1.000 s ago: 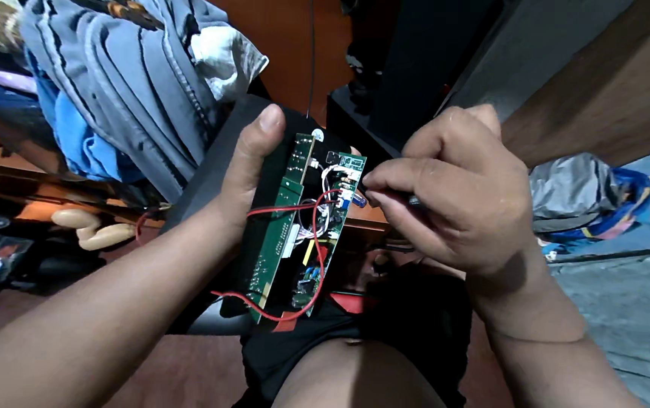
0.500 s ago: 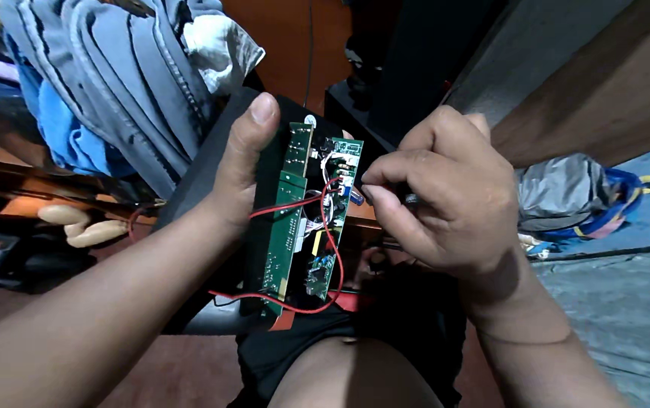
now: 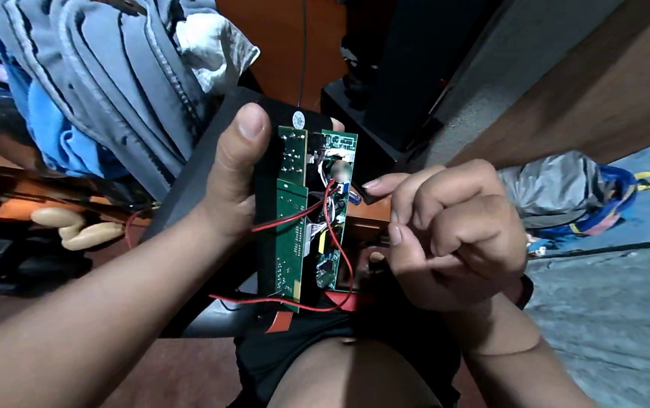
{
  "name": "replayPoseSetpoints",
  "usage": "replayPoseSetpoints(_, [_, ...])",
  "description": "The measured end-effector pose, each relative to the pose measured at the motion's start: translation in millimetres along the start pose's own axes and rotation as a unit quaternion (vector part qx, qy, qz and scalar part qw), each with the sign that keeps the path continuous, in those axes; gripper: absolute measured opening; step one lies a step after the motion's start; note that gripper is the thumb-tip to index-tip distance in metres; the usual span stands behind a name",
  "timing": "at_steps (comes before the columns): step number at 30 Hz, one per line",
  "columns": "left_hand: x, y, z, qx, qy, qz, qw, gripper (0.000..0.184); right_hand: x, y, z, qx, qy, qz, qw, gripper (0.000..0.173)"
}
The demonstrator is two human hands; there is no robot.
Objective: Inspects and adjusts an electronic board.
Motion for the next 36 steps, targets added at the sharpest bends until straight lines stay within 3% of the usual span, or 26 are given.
replayPoseSetpoints(1, [11.1, -1.1, 5.2, -0.061, 0.035, 0.156, 0.985, 0.055, 1.7, -1.2, 0.3, -0.003, -0.005, 0.000, 1.000, 0.025])
replayPoseSetpoints(2, [-2.2, 0.2, -2.2, -0.001, -0.003, -0.001, 1.000, 0.058, 3.3, -2.0, 0.7, -0.007, -0.008, 0.004, 1.000, 0.025])
replayPoseSetpoints(3, [-11.3, 2.1, -9.2, 0.042, -0.031, -0.089, 0.995, 0.062, 4.8, -2.3, 0.9, -0.010, -0.010, 0.005, 1.000, 0.025])
replayPoseSetpoints(5, [-10.1, 3.7, -9.4, 0.087, -0.033, -0.132, 0.987, 0.063, 6.9, -2.4, 0.5, -0.018, -0.014, -0.002, 1.000, 0.025])
replayPoseSetpoints(7, [25.2, 5.6, 13.7, 0.091, 0.026, -0.090, 0.991, 0.051, 8.7, -2.0, 0.0, -0.025, -0.024, -0.010, 0.999, 0.024])
replayPoseSetpoints(8, [52.4, 7.3, 30.4, 0.070, 0.067, -0.006, 0.995, 0.040, 9.3, -1.9, -0.2, -0.025, -0.028, -0.013, 0.999, 0.024])
replayPoseSetpoints(9, [69.7, 8.5, 41.1, 0.065, 0.095, 0.030, 0.993, 0.035, 10.0, -1.8, -0.1, -0.026, -0.030, -0.014, 0.999, 0.024])
replayPoseSetpoints(14, [86.4, 7.3, 52.4, 0.107, 0.119, 0.014, 0.987, 0.030, 12.5, -1.2, 1.6, -0.022, -0.041, -0.018, 0.999, 0.024])
replayPoseSetpoints(17, [84.5, 5.9, 50.6, 0.086, 0.114, 0.035, 0.989, 0.030, 12.7, -0.7, 2.5, -0.022, -0.042, -0.018, 0.999, 0.024])
replayPoseSetpoints(18, [78.3, 6.0, 46.2, 0.087, 0.092, 0.016, 0.992, 0.031, 12.7, -0.6, 2.9, -0.020, -0.041, -0.019, 0.999, 0.024])
replayPoseSetpoints(19, [66.0, 7.5, 37.9, 0.108, 0.049, -0.062, 0.991, 0.036, 12.7, -0.4, 3.2, -0.018, -0.040, -0.019, 0.999, 0.025])
replayPoseSetpoints(20, [49.9, 9.6, 27.0, 0.163, 0.008, -0.206, 0.965, 0.047, 12.7, -0.1, 3.4, -0.018, -0.038, -0.020, 0.999, 0.025])
replayPoseSetpoints(21, [44.5, 10.8, 23.7, 0.187, 0.007, -0.260, 0.947, 0.052, 12.5, 0.2, 3.4, -0.017, -0.035, -0.021, 0.999, 0.025])
replayPoseSetpoints(22, [52.4, 9.3, 29.0, 0.172, 0.025, -0.203, 0.964, 0.048, 12.2, 0.7, 3.5, -0.016, -0.032, -0.022, 0.999, 0.026])
replayPoseSetpoints(23, [70.1, 6.7, 41.2, 0.119, 0.076, -0.060, 0.988, 0.037, 12.0, 1.2, 3.6, -0.013, -0.033, -0.025, 0.999, 0.026])
replayPoseSetpoints(24, [82.8, 5.2, 49.5, 0.087, 0.116, 0.024, 0.989, 0.031, 12.0, 1.6, 3.7, -0.012, -0.037, -0.027, 0.999, 0.026])
replayPoseSetpoints(25, [86.3, 4.5, 52.0, 0.072, 0.132, 0.058, 0.987, 0.031, 12.0, 1.9, 3.8, -0.012, -0.040, -0.026, 0.999, 0.026])
replayPoseSetpoints(26, [79.5, 4.8, 47.8, 0.075, 0.127, 0.048, 0.988, 0.033, 12.2, 1.9, 4.0, -0.010, -0.041, -0.027, 0.999, 0.026])
replayPoseSetpoints(28, [30.8, 5.2, 16.5, 0.111, 0.052, -0.091, 0.988, 0.051, 12.8, 2.0, 4.8, -0.009, -0.042, -0.029, 0.999, 0.025])
replayPoseSetpoints(29, [6.7, 4.2, 0.9, 0.105, 0.034, -0.113, 0.987, 0.057, 13.0, 2.0, 5.1, -0.008, -0.043, -0.031, 0.999, 0.024])
replayPoseSetpoints(32, [-9.4, 3.0, -10.1, 0.076, 0.031, -0.089, 0.993, 0.061, 13.6, 2.3, 6.4, -0.011, -0.051, -0.038, 0.998, 0.024])
replayPoseSetpoints(34, [24.6, 5.1, 11.8, 0.070, 0.052, -0.051, 0.995, 0.052, 13.3, 3.5, 7.4, -0.012, -0.053, -0.046, 0.997, 0.025])
replayPoseSetpoints(36, [68.6, 6.4, 39.6, 0.040, 0.124, 0.070, 0.989, 0.037, 12.5, 4.6, 8.4, -0.010, -0.054, -0.048, 0.997, 0.026])
Point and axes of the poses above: each hand's wrist, its own y-axis towards the middle knuckle, its own x-axis out of the palm, z = x × y, the point moved 6 cm from there along y, towards the middle knuckle, and after that the axes turned 2 degrees about z, right-handed, at the moved point
